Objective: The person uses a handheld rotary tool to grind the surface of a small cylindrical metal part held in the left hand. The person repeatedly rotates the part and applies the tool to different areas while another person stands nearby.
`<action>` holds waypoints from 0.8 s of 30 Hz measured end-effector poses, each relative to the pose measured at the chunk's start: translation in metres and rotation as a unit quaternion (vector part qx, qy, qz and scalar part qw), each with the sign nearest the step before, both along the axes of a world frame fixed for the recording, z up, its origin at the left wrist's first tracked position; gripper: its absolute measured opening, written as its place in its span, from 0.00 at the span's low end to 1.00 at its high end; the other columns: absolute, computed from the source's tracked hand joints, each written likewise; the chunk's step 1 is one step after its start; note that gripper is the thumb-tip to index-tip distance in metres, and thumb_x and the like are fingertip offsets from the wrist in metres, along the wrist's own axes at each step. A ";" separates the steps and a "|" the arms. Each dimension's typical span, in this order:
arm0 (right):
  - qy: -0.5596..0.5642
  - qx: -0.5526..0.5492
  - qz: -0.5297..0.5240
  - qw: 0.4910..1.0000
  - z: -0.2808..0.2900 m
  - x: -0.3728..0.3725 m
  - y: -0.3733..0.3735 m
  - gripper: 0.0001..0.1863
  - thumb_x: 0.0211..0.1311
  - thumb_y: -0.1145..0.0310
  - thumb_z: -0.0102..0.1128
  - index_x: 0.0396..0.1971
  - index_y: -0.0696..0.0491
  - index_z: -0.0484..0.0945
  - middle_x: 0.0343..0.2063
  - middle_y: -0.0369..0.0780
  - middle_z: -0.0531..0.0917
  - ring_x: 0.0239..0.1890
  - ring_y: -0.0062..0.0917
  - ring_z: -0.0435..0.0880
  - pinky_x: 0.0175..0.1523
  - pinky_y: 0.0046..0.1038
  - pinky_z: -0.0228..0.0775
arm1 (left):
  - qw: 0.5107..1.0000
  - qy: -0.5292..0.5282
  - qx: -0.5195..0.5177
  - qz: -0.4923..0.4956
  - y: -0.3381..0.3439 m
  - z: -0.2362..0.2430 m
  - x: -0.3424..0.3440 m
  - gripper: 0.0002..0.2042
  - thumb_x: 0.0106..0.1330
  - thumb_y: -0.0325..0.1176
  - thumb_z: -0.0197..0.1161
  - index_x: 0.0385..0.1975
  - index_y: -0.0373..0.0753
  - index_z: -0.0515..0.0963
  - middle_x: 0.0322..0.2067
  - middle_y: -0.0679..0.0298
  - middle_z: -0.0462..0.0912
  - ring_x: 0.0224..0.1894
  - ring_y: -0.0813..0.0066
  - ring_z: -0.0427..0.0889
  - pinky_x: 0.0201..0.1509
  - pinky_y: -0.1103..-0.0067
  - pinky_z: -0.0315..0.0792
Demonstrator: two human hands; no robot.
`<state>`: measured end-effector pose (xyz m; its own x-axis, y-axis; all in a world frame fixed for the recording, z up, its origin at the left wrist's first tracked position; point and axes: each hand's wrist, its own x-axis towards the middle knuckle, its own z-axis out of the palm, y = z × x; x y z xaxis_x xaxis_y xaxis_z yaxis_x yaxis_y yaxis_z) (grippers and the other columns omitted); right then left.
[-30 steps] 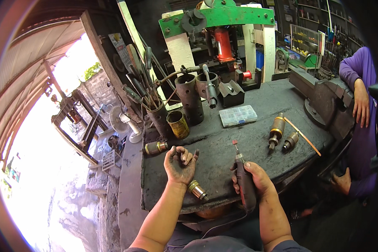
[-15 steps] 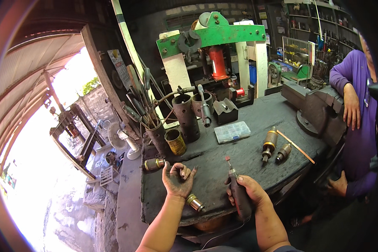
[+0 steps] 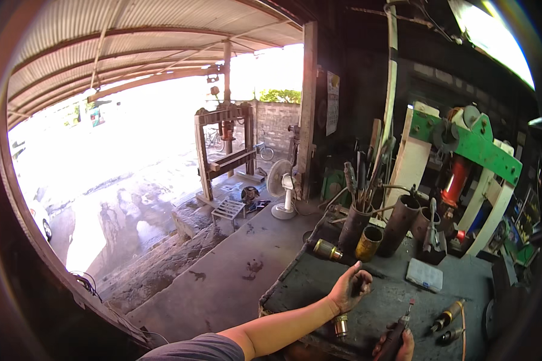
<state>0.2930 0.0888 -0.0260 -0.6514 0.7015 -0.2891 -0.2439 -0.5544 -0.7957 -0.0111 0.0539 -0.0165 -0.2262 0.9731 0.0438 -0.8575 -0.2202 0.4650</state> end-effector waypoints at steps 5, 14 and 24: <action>-0.013 -0.035 -0.027 0.999 0.009 0.002 -0.006 0.33 0.79 0.34 0.61 0.60 0.51 0.84 0.36 0.42 0.89 0.31 0.38 0.87 0.37 0.41 0.83 | 1.000 0.002 0.015 0.011 0.003 -0.009 0.000 0.31 0.85 0.65 0.62 0.38 0.36 0.85 0.27 0.65 0.76 0.31 0.72 0.74 0.51 0.74 0.71; -0.006 -0.019 -0.019 1.000 0.003 0.000 -0.003 0.33 0.79 0.33 0.62 0.59 0.51 0.84 0.37 0.42 0.89 0.32 0.37 0.87 0.38 0.40 0.84 | 1.000 -0.014 0.012 0.017 -0.001 -0.001 0.005 0.31 0.85 0.65 0.62 0.38 0.36 0.85 0.26 0.65 0.74 0.32 0.72 0.73 0.49 0.74 0.69; -0.004 -0.007 -0.008 1.000 -0.012 0.004 0.004 0.35 0.78 0.32 0.62 0.62 0.51 0.84 0.38 0.43 0.89 0.33 0.38 0.88 0.39 0.41 0.85 | 1.000 0.012 0.024 0.003 -0.001 -0.004 0.002 0.32 0.85 0.65 0.61 0.38 0.35 0.86 0.26 0.65 0.74 0.32 0.72 0.72 0.48 0.75 0.68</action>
